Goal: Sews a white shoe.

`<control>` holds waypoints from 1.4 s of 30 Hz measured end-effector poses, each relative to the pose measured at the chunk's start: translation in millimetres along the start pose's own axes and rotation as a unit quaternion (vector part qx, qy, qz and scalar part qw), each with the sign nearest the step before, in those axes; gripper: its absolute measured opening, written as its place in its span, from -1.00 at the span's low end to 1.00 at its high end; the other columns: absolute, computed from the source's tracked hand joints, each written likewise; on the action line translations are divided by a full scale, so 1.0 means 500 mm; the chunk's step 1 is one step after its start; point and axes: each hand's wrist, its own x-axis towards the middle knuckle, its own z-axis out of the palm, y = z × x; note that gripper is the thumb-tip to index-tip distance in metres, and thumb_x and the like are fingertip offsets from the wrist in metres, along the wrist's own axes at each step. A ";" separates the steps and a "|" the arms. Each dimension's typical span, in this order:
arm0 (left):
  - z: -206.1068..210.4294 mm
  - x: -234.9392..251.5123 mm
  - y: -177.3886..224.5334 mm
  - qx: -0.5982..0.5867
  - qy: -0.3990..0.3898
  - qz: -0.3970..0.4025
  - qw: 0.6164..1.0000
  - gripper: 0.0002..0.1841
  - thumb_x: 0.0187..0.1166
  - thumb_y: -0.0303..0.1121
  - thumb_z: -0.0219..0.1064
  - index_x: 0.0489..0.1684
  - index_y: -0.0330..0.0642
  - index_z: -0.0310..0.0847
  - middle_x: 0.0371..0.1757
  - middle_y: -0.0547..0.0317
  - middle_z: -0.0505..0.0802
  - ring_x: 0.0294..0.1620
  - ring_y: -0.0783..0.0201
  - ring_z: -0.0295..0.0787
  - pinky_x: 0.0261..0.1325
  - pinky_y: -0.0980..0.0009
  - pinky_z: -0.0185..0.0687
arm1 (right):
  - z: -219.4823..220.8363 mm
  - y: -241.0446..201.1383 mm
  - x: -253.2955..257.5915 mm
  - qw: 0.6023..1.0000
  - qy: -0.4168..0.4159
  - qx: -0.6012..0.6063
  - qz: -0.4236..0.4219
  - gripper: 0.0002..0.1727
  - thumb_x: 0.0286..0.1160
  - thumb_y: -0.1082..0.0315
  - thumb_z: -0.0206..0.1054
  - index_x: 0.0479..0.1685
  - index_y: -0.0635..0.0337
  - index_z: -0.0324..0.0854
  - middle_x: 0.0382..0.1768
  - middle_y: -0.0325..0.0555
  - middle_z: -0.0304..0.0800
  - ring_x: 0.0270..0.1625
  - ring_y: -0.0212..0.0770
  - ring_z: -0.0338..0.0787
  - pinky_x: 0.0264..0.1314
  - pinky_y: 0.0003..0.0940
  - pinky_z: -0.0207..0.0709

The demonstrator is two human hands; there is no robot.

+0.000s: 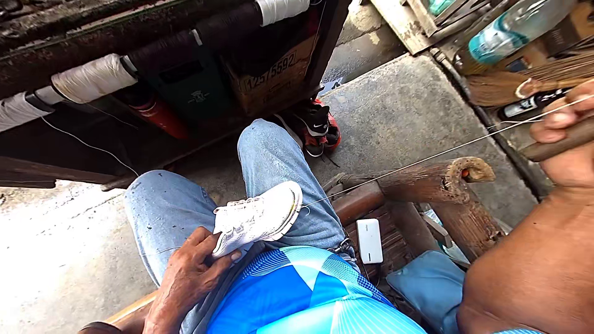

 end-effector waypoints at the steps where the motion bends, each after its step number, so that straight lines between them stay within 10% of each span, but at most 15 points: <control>1: -0.003 0.000 0.001 0.006 0.001 -0.001 1.000 -0.56 0.44 0.25 0.42 -0.23 0.06 0.85 -0.33 0.40 0.64 -0.34 0.56 0.55 -0.33 0.57 0.49 | 0.021 -0.004 -0.003 0.992 0.019 -0.128 0.010 -0.82 0.74 0.20 0.22 0.16 -0.04 0.57 -0.23 -0.43 0.74 -0.40 -0.52 0.72 -0.45 -0.61 0.63; 5: -0.012 0.001 0.006 0.023 0.000 0.003 1.000 -0.52 0.44 0.29 0.40 -0.20 0.06 0.85 -0.32 0.37 0.65 -0.33 0.56 0.55 -0.33 0.57 0.47 | 0.218 -0.027 -0.055 0.935 -0.061 -0.348 0.039 -0.56 0.71 0.17 0.24 0.33 0.34 0.62 0.14 0.15 0.77 -0.16 -0.19 0.77 -0.14 -0.16 0.70; 11: -0.045 -0.014 0.001 0.036 0.017 0.005 0.999 -0.45 0.45 0.34 0.37 0.02 0.09 0.88 -0.33 0.33 0.67 -0.36 0.53 0.53 -0.34 0.56 0.45 | 0.496 0.009 -0.153 0.939 -0.317 -0.133 -0.010 -0.62 0.67 0.19 0.32 0.35 0.10 0.74 -0.23 -0.27 0.85 -0.36 -0.45 0.73 -0.29 -0.40 0.70; 18: -0.128 -0.084 -0.075 0.094 0.102 -0.076 0.987 -0.50 0.71 -0.08 0.29 -0.58 -0.33 0.69 -0.52 0.07 0.66 -0.33 0.31 0.57 -0.19 0.37 0.46 | 0.527 0.022 -0.152 0.923 -0.372 -0.096 0.002 -0.69 0.74 0.20 0.26 0.22 0.14 0.79 -0.29 -0.32 0.86 -0.31 -0.54 0.76 -0.22 -0.54 0.71; 22: -0.217 -0.164 -0.174 0.234 0.133 -0.288 0.919 -0.40 0.75 -0.05 0.19 -0.48 -0.56 0.64 -0.36 -0.37 0.72 -0.17 -0.18 0.69 0.04 -0.10 0.51 | 0.527 0.022 -0.154 0.925 -0.370 -0.084 0.002 -0.71 0.72 0.26 0.27 0.17 0.18 0.79 -0.39 -0.31 0.81 -0.42 -0.53 0.72 -0.35 -0.55 0.67; 25: -0.233 -0.204 -0.222 0.256 0.160 -0.373 0.877 -0.38 0.75 0.01 0.15 -0.40 -0.51 0.69 -0.27 -0.29 0.76 -0.03 -0.08 0.70 0.20 0.01 0.47 | 0.534 0.021 -0.155 0.925 -0.370 -0.084 -0.006 -0.73 0.70 0.29 0.27 0.13 0.19 0.80 -0.51 -0.34 0.72 -0.55 -0.55 0.61 -0.49 -0.59 0.55; 31: -0.196 -0.131 -0.131 0.148 0.161 -0.193 0.957 -0.40 0.69 -0.03 0.28 0.43 -0.45 0.58 0.43 -0.58 0.57 0.40 -0.26 0.59 0.38 0.00 0.58 | 0.538 0.017 -0.152 0.926 -0.368 -0.084 0.022 -0.72 0.74 0.27 0.24 0.16 0.18 0.78 -0.43 -0.29 0.79 -0.49 -0.50 0.71 -0.44 -0.56 0.67; 36: -0.088 0.031 0.081 -0.012 0.093 0.040 0.995 -0.36 0.57 0.17 0.37 0.57 0.06 0.56 0.52 0.04 0.61 0.55 0.22 0.52 0.51 0.23 0.53 | 0.535 0.021 -0.162 0.931 -0.356 -0.045 0.061 -0.64 0.78 0.21 0.20 0.32 0.22 0.70 -0.40 -0.23 0.79 -0.47 -0.44 0.72 -0.41 -0.54 0.67; 42: 0.067 0.168 0.186 0.083 -0.040 0.148 0.985 0.06 0.38 0.50 0.25 0.75 -0.20 0.30 0.65 -0.09 0.56 0.63 0.04 0.52 0.61 -0.07 0.43 | 0.496 0.040 -0.190 0.922 -0.370 -0.028 0.110 -0.35 0.73 -0.03 0.20 0.66 0.20 0.45 -0.26 -0.25 0.83 -0.38 -0.51 0.68 -0.35 -0.60 0.58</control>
